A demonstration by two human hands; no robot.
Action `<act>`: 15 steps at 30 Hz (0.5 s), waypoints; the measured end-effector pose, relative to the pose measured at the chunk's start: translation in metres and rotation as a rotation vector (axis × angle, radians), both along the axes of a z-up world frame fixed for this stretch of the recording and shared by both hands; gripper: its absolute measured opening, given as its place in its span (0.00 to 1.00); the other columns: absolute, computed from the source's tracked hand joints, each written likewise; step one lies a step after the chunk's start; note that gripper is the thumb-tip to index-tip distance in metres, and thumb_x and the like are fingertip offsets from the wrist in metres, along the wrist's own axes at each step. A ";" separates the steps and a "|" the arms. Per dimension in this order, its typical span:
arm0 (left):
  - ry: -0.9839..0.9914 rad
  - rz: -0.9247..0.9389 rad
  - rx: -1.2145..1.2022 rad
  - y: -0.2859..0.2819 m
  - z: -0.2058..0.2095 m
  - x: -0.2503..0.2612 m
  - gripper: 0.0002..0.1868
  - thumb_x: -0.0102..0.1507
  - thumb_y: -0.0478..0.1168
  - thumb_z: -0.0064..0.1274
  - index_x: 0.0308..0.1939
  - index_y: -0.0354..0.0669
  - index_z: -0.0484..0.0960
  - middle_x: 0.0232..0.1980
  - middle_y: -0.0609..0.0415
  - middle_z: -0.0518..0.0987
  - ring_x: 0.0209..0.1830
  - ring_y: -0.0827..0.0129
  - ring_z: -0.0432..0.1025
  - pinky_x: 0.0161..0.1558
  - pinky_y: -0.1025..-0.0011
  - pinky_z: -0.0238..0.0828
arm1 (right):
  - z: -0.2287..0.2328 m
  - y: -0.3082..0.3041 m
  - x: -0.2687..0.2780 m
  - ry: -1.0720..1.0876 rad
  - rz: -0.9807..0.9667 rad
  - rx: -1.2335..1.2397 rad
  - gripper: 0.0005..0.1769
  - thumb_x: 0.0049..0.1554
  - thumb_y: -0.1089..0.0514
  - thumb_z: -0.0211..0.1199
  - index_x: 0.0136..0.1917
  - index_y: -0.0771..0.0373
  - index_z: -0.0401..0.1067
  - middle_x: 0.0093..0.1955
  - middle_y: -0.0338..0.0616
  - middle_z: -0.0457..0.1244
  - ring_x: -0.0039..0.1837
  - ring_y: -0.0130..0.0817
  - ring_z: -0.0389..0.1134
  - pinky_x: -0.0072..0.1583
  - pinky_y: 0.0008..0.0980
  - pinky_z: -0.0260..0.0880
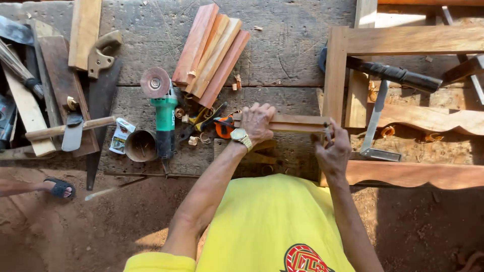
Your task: The person measures a curved wooden piece with a tape measure and marks it with a pen. They then pick up a rectangular wooden block, use a metal ruler to draw straight lines on it, and mark the wood with the pen.
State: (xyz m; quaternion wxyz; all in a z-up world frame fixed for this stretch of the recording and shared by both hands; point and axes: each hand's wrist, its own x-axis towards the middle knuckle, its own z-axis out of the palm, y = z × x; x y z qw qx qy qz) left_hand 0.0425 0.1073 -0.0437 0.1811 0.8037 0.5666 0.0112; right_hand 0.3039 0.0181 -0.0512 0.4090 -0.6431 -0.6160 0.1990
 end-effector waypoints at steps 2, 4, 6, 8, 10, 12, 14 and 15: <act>-0.039 -0.070 0.030 0.013 -0.006 -0.007 0.24 0.39 0.43 0.54 0.41 0.53 0.76 0.39 0.61 0.77 0.44 0.60 0.76 0.40 0.55 0.75 | -0.027 0.013 0.004 -0.183 -0.042 0.085 0.24 0.47 0.54 0.82 0.54 0.62 0.78 0.40 0.53 0.62 0.44 0.50 0.68 0.47 0.47 0.70; -0.037 -0.091 0.168 0.006 -0.029 -0.002 0.28 0.37 0.44 0.59 0.42 0.53 0.74 0.38 0.59 0.77 0.41 0.58 0.76 0.39 0.54 0.73 | 0.011 0.006 0.014 -0.281 0.005 0.025 0.26 0.45 0.52 0.82 0.56 0.57 0.78 0.47 0.48 0.62 0.47 0.50 0.69 0.48 0.47 0.71; -0.028 -0.108 0.306 -0.004 -0.017 -0.003 0.33 0.34 0.45 0.64 0.44 0.53 0.72 0.36 0.58 0.76 0.39 0.57 0.77 0.39 0.52 0.71 | 0.041 0.011 0.007 -0.378 0.059 -0.031 0.29 0.43 0.49 0.81 0.58 0.52 0.78 0.54 0.44 0.62 0.50 0.50 0.70 0.50 0.46 0.72; -0.160 -0.016 0.490 -0.030 0.025 -0.002 0.13 0.53 0.44 0.64 0.40 0.55 0.81 0.34 0.59 0.76 0.38 0.59 0.76 0.46 0.55 0.72 | 0.063 0.014 -0.012 -0.673 0.110 -0.267 0.49 0.37 0.57 0.70 0.72 0.38 0.67 0.59 0.44 0.59 0.43 0.65 0.71 0.48 0.60 0.77; -0.183 0.045 0.454 -0.043 0.044 -0.037 0.32 0.47 0.35 0.55 0.57 0.58 0.74 0.46 0.55 0.77 0.51 0.59 0.71 0.55 0.53 0.61 | 0.037 0.021 -0.006 -0.881 0.249 -0.246 0.37 0.44 0.52 0.73 0.67 0.38 0.70 0.52 0.32 0.62 0.37 0.42 0.65 0.39 0.40 0.69; -0.220 0.088 0.429 -0.055 0.052 -0.066 0.54 0.41 0.25 0.45 0.73 0.60 0.67 0.58 0.52 0.77 0.64 0.59 0.66 0.65 0.51 0.50 | 0.018 0.020 0.000 -1.094 0.364 -0.217 0.25 0.51 0.47 0.75 0.62 0.38 0.73 0.45 0.21 0.66 0.31 0.19 0.59 0.29 0.20 0.61; -0.147 0.542 0.303 -0.069 0.048 -0.094 0.50 0.42 0.63 0.75 0.57 0.39 0.73 0.50 0.43 0.70 0.45 0.52 0.69 0.45 0.54 0.71 | 0.008 0.013 0.003 -0.850 0.370 -0.350 0.17 0.57 0.47 0.72 0.60 0.43 0.77 0.38 0.27 0.64 0.32 0.22 0.60 0.31 0.23 0.64; -0.154 0.543 0.300 -0.059 0.041 -0.097 0.50 0.42 0.63 0.75 0.57 0.39 0.73 0.50 0.43 0.70 0.45 0.52 0.69 0.45 0.54 0.71 | 0.009 0.016 -0.003 -0.857 0.369 -0.353 0.17 0.57 0.47 0.72 0.60 0.43 0.77 0.38 0.27 0.64 0.32 0.22 0.60 0.31 0.23 0.64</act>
